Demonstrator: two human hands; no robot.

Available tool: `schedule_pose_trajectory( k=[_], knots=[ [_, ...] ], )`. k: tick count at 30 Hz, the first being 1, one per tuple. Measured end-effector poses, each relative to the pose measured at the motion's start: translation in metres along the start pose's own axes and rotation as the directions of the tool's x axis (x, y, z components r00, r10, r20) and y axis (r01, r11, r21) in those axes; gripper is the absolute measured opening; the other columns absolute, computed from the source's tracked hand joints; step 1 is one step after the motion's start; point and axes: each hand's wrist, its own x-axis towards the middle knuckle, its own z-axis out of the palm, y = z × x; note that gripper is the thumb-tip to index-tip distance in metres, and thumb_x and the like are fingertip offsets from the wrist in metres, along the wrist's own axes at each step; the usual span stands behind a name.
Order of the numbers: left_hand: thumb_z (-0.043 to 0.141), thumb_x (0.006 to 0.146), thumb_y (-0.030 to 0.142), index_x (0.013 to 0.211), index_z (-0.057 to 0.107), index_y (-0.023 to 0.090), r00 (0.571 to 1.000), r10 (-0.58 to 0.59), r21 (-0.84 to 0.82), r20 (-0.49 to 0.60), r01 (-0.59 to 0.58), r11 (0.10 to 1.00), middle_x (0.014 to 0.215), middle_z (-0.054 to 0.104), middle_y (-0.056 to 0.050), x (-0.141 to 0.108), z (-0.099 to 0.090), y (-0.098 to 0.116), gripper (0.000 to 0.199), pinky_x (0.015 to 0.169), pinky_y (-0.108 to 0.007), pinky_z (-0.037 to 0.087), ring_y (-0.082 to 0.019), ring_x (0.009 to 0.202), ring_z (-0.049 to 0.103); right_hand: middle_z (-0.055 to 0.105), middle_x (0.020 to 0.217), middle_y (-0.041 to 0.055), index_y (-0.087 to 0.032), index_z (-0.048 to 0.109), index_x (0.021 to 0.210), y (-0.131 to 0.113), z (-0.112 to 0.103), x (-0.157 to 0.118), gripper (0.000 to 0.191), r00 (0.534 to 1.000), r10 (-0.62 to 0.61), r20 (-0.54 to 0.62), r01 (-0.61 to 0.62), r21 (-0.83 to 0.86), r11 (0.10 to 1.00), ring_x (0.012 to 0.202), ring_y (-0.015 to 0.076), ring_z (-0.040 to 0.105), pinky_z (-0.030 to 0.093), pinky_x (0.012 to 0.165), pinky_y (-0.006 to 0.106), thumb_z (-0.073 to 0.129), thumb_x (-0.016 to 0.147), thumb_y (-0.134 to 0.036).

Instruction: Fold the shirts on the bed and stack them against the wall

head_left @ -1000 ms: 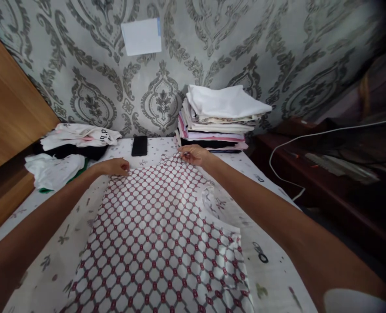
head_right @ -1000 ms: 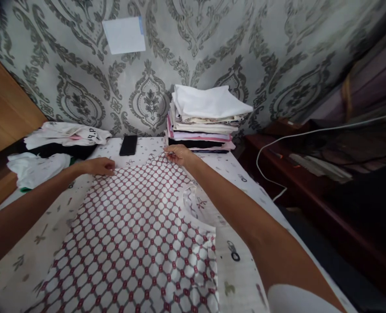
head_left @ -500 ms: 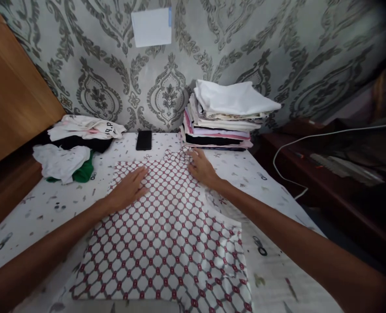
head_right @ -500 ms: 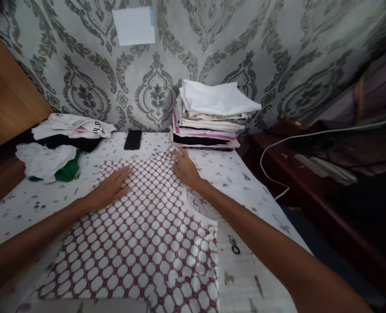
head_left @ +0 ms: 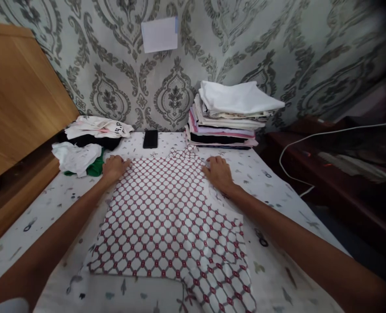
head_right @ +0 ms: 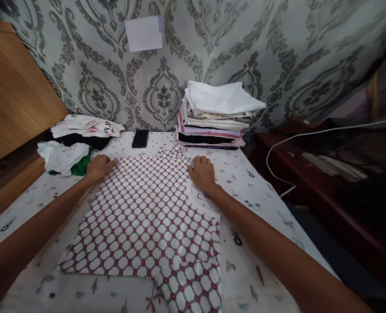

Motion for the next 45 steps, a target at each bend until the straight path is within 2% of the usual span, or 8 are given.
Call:
schedule_pose_trajectory(
  k=[6,16,19,23,27,32,37,45],
  knots=[
    [0.040,0.096,0.033,0.109,0.062,0.016,0.996,0.028,0.052,-0.080,-0.024,0.998,0.113,0.067,-0.021,-0.001,0.000,0.015,0.031,0.089,-0.050,0.045,-0.039,0.114,0.057,0.049,0.147,0.0142,-0.026,0.057,0.140,-0.001,0.001,-0.001,0.056,0.985,-0.165,0.049,0.166,-0.023,0.986,0.132,0.0328,0.045,0.040,0.104,0.049,0.036,0.092,-0.009],
    [0.038,0.097,0.026,0.125,0.053,0.012,0.990,0.071,0.120,-0.124,-0.056,0.991,0.123,0.063,-0.023,-0.005,-0.007,0.012,0.035,0.093,-0.048,0.044,-0.039,0.117,0.057,0.057,0.141,0.0167,-0.024,0.060,0.139,-0.005,-0.011,0.002,0.051,0.983,-0.127,0.136,0.135,-0.052,0.990,0.128,0.0357,0.051,0.041,0.103,0.054,0.037,0.094,-0.014],
    [0.039,0.095,0.025,0.132,0.050,0.012,0.958,0.251,0.039,-0.138,-0.248,0.968,0.130,0.060,-0.021,-0.023,-0.001,0.028,0.040,0.103,-0.048,0.040,-0.035,0.124,0.053,0.054,0.144,0.0166,-0.019,0.061,0.136,-0.019,-0.013,0.001,0.044,0.975,-0.215,0.049,0.215,0.004,0.977,0.131,0.0340,0.049,0.038,0.108,0.052,0.038,0.098,-0.021],
    [0.039,0.097,0.037,0.140,0.046,0.014,0.833,0.553,-0.163,-0.031,-0.550,0.819,0.147,0.049,-0.017,-0.055,0.017,0.037,0.048,0.116,-0.043,0.031,-0.028,0.138,0.043,0.049,0.150,0.0153,-0.015,0.054,0.140,-0.031,-0.002,-0.004,0.047,0.913,-0.397,0.092,0.386,0.113,0.915,0.139,0.0292,0.043,0.034,0.115,0.047,0.040,0.100,-0.035],
    [0.036,0.096,0.036,0.137,0.048,0.010,0.926,0.376,-0.129,-0.029,-0.377,0.917,0.147,0.048,-0.022,-0.061,0.016,0.004,0.050,0.115,-0.048,0.032,-0.033,0.138,0.042,0.048,0.150,0.0193,-0.010,0.052,0.141,-0.020,0.007,-0.008,0.051,0.934,-0.331,0.134,0.319,0.107,0.942,0.140,0.0312,0.043,0.035,0.116,0.047,0.039,0.100,-0.038],
    [0.038,0.094,0.043,0.103,0.062,0.015,0.997,0.068,-0.092,-0.047,-0.072,0.993,0.107,0.065,-0.016,-0.056,-0.010,-0.037,0.038,0.090,-0.042,0.048,-0.032,0.104,0.061,0.056,0.142,0.0192,-0.013,0.058,0.134,-0.017,0.000,-0.010,0.045,0.936,-0.340,0.090,0.331,0.103,0.938,0.135,0.0340,0.048,0.038,0.112,0.052,0.039,0.099,-0.034],
    [0.056,0.084,0.055,0.085,0.058,0.020,1.000,0.016,-0.129,0.005,-0.015,0.992,0.098,0.063,-0.011,-0.053,-0.006,-0.026,0.035,0.082,-0.037,0.046,-0.030,0.099,0.058,0.058,0.138,0.0178,-0.014,0.061,0.129,-0.042,-0.010,-0.023,0.043,0.896,-0.442,0.051,0.428,0.168,0.888,0.131,0.0324,0.051,0.040,0.111,0.049,0.038,0.099,-0.035],
    [0.058,0.075,0.034,0.074,0.047,0.022,0.998,0.036,-0.379,0.047,-0.015,0.925,0.074,0.054,0.001,-0.027,0.004,-0.015,0.016,0.067,-0.029,0.039,-0.019,0.076,0.052,0.052,0.145,0.0169,-0.017,0.058,0.136,-0.052,0.003,-0.036,0.048,0.892,-0.449,0.053,0.431,0.195,0.881,0.135,0.0306,0.047,0.038,0.113,0.050,0.033,0.101,-0.039]
  ],
)
